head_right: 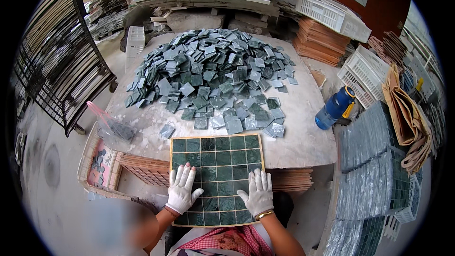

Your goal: The person places small green square tiles into a yellow grid frame on a table, arranging them one by one to form a tiled panel. The person then flips the completed panel and sets it aside before starting a new panel.

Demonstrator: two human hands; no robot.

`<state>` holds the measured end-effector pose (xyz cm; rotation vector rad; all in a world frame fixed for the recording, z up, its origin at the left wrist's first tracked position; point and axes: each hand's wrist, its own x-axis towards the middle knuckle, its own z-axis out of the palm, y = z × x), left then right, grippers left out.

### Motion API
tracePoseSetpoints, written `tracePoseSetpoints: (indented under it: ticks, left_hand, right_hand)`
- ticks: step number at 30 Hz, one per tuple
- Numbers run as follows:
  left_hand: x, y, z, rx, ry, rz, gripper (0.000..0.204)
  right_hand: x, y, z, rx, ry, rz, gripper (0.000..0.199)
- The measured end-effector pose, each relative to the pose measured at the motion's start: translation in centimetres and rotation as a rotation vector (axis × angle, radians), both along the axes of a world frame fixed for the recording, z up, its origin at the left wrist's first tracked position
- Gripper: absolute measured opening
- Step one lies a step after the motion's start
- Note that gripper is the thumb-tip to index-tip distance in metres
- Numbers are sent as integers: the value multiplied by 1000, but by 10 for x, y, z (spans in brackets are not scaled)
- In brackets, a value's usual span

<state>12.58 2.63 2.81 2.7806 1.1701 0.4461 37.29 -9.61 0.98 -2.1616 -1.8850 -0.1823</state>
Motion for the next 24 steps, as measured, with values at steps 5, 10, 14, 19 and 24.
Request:
tracePoseSetpoints:
  ticks: [5, 10, 14, 19, 24]
  left_hand:
    - [60, 39, -3, -32, 12, -272, 65]
    - [20, 125, -16, 18, 84, 128, 60]
    - [-12, 117, -27, -65, 84, 305, 57]
    - [-67, -4, -46, -195, -50, 384, 65]
    - [-48, -80, -23, -144, -10, 305, 75]
  right_hand:
    - [-2, -12, 2, 32, 129, -52, 75]
    - [13, -33, -6, 14, 482, -192, 69]
    - [43, -86, -20, 138, 611, -454, 52]
    - [-7, -83, 19, 175, 369, -284, 59]
    - [-114, -36, 12, 120, 531, 245, 76]
